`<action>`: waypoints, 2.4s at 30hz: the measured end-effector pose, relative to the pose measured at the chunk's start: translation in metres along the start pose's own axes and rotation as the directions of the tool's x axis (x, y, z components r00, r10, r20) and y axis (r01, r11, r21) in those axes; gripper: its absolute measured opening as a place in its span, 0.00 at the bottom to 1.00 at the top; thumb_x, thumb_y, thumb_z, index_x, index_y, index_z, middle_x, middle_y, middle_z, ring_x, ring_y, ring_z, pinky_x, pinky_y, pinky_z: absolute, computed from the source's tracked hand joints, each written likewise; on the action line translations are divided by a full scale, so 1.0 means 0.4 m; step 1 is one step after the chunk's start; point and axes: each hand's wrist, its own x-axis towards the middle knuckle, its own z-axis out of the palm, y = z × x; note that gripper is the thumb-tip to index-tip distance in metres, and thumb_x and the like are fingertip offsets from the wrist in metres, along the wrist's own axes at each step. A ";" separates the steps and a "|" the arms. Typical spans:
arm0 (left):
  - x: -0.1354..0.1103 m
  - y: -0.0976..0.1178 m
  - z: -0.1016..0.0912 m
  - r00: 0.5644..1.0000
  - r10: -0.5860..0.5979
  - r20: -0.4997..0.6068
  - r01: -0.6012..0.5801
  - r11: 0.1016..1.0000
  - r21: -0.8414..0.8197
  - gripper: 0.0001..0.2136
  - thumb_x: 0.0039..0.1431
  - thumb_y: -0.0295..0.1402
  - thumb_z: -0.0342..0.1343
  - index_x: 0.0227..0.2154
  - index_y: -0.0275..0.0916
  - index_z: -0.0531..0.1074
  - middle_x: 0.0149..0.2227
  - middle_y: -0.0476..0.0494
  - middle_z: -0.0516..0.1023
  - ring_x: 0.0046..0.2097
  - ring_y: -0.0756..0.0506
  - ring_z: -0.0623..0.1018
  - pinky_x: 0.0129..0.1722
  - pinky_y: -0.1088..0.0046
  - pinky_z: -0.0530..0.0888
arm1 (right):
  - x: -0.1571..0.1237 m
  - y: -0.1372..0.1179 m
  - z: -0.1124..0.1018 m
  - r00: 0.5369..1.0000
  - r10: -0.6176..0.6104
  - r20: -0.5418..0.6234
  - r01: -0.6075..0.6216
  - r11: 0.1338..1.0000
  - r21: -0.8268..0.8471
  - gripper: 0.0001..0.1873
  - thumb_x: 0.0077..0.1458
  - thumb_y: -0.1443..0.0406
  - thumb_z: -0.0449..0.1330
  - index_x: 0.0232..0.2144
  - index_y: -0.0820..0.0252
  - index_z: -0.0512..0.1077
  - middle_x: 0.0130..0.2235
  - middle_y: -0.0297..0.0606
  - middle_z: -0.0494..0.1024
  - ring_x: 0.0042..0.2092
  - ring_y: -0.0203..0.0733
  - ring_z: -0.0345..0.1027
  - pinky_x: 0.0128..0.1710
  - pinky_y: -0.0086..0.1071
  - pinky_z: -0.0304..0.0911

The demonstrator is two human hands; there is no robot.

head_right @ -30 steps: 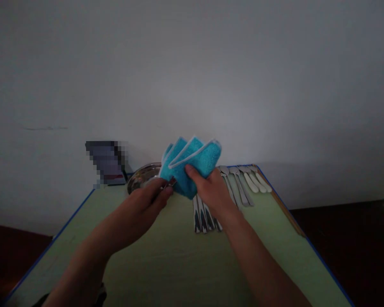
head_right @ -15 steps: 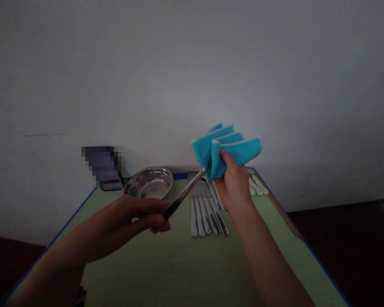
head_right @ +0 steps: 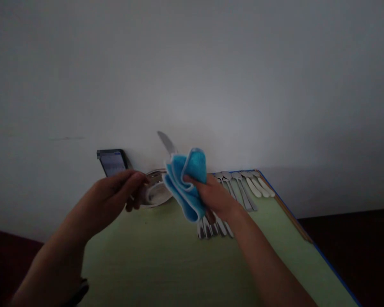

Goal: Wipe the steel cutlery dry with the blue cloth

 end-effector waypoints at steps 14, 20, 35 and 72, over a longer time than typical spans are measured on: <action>-0.008 0.025 0.004 0.958 -0.042 -0.282 -0.028 0.971 -0.239 0.19 0.58 0.38 0.50 0.14 0.38 0.61 0.15 0.54 0.60 0.19 0.53 0.62 0.18 0.77 0.59 | -0.048 -0.067 -0.066 0.900 0.083 0.428 0.135 0.880 -0.455 0.10 0.51 0.59 0.58 0.34 0.53 0.76 0.29 0.32 0.78 0.28 0.36 0.71 0.27 0.27 0.66; -0.021 0.009 -0.016 0.991 0.013 -0.136 -0.038 0.982 -0.186 0.12 0.57 0.38 0.52 0.21 0.39 0.67 0.16 0.55 0.63 0.19 0.53 0.62 0.18 0.79 0.59 | -0.060 -0.072 -0.163 0.913 0.192 0.360 0.080 0.780 -0.620 0.10 0.49 0.58 0.60 0.33 0.54 0.77 0.35 0.36 0.80 0.34 0.42 0.74 0.31 0.30 0.68; -0.027 0.043 0.048 0.809 0.060 0.585 -0.103 0.994 0.042 0.11 0.62 0.34 0.43 0.32 0.37 0.70 0.26 0.49 0.75 0.28 0.50 0.75 0.26 0.78 0.68 | -0.056 -0.113 -0.077 0.787 0.451 0.420 0.107 0.571 -0.814 0.22 0.50 0.47 0.54 0.36 0.56 0.74 0.35 0.35 0.80 0.34 0.42 0.73 0.31 0.31 0.66; 0.001 -0.035 0.004 0.992 0.126 -0.003 -0.123 0.965 -0.233 0.10 0.60 0.35 0.48 0.27 0.37 0.69 0.17 0.54 0.68 0.19 0.53 0.68 0.19 0.80 0.66 | -0.039 -0.078 -0.161 0.930 0.302 0.209 0.094 0.356 -0.930 0.26 0.44 0.57 0.60 0.47 0.59 0.67 0.47 0.42 0.74 0.44 0.48 0.69 0.39 0.35 0.63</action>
